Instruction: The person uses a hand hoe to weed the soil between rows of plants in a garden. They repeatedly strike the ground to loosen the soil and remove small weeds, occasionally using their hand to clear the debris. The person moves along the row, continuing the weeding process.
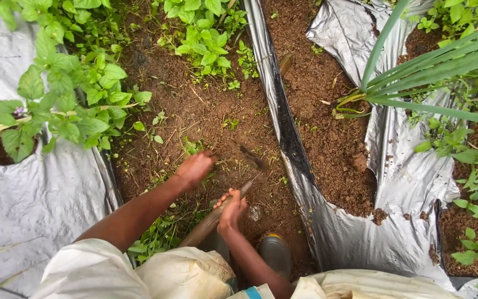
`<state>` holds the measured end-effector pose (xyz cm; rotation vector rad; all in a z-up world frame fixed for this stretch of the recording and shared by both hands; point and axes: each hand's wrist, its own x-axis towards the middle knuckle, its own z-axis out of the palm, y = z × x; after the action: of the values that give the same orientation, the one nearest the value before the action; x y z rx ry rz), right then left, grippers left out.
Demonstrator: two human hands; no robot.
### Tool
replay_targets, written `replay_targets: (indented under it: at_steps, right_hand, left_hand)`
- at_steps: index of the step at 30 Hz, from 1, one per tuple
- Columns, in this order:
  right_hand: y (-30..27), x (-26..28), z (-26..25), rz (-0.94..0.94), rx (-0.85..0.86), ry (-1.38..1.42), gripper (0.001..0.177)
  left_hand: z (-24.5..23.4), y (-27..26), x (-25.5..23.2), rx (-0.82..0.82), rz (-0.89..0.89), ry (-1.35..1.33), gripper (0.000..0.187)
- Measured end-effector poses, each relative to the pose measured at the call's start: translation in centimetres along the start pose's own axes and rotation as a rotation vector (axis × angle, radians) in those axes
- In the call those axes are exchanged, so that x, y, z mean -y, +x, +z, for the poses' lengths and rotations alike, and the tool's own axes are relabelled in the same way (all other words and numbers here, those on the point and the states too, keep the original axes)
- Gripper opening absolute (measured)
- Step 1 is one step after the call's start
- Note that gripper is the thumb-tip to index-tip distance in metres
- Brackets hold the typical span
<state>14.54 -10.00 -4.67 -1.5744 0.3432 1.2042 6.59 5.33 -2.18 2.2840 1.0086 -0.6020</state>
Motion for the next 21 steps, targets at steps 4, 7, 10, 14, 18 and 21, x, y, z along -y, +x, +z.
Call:
replay_targets:
  at_steps: [4,7,10,14,18,21]
  right_hand:
    - [-3.0,-0.9,1.0,0.035,0.009,0.082,0.016]
    - [-3.8,0.5,0.8,-0.022,0.031,0.085,0.013]
    - [-3.7,3.4,1.1,-0.149,0.090,-0.016,0.007]
    - [-4.4,7.4,0.7,-0.331,0.086,-0.038,0.006]
    - [-3.0,8.3,-0.6,-0.450,0.051,-0.077,0.009]
    - [-2.6,8.9,-0.9,-0.493,0.031,-0.082,0.009]
  left_hand:
    - [3.2,-1.8,2.6,-0.068,-0.149,-0.227,0.030]
    - [5.2,-4.2,1.7,0.069,-0.276,-0.314,0.027]
    - [9.1,-5.2,2.4,0.232,-0.265,-0.259,0.024]
    - [7.7,-5.7,0.1,0.292,-0.108,-0.018,0.023]
    - [3.4,-0.8,-3.0,0.086,-0.074,0.085,0.026]
    - [0.9,1.9,-6.1,-0.078,-0.047,0.017,0.034]
